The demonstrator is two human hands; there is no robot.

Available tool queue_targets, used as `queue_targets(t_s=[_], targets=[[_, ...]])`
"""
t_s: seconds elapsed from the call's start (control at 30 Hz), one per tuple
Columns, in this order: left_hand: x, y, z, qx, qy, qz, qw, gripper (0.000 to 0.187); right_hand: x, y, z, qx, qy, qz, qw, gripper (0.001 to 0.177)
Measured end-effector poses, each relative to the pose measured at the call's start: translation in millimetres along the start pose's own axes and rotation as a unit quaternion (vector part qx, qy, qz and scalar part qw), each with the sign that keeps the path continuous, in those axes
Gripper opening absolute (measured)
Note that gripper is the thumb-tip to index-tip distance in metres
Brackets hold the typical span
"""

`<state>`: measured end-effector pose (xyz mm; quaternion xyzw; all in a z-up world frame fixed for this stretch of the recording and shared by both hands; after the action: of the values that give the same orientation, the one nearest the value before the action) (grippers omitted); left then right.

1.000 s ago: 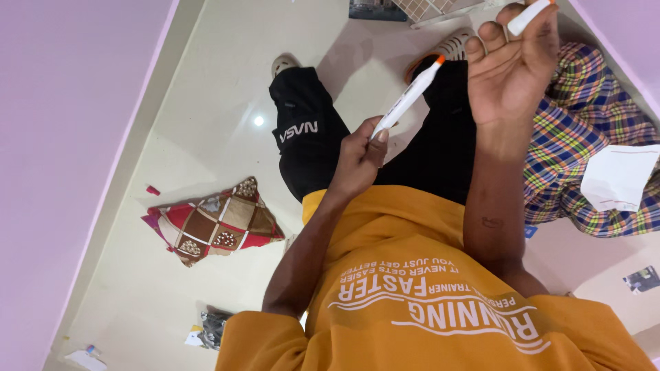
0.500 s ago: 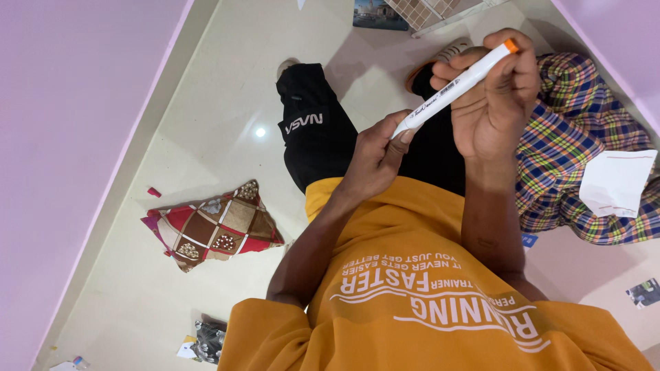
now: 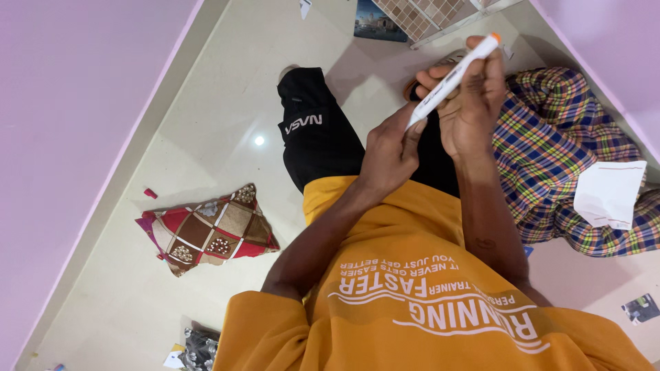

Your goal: The person picks up several pens from the floor, gathers them in their hands, and places them onto a shelf one by one.

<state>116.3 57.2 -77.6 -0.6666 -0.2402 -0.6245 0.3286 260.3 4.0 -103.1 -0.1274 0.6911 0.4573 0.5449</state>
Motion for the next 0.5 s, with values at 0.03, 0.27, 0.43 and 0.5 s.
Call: queue_targets(t_s=[0.03,0.27,0.43,0.5], targets=[[-8,4,6,0.003,-0.002,0.001,1.000,0.025,13,-7,1,0.019,0.032,-0.023,0.999,0.042],[-98,48,82,-0.001,0.028,0.133,0.991,0.044,76,-61,46,0.037,0.098,-0.176,0.979,0.054],[-178,102,181,0.025,0.028,0.225,0.974,0.045,72,-108,68,0.027,0.075,-0.283,0.956,0.062],[-211,143,229,0.025,0.074,0.234,0.969,0.040,68,-125,63,0.043,0.083,-0.368,0.925,0.057]])
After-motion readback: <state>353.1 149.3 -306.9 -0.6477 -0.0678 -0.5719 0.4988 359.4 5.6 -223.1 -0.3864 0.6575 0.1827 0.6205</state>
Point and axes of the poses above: each hand's wrist, its own z-axis towards the middle knuckle, its own y-axis out of the palm, x = y × z, the point moved 5 cm from there along z, towards the middle knuckle, and after that the axes turned 2 degrees about -y, right-handed, at the moved point
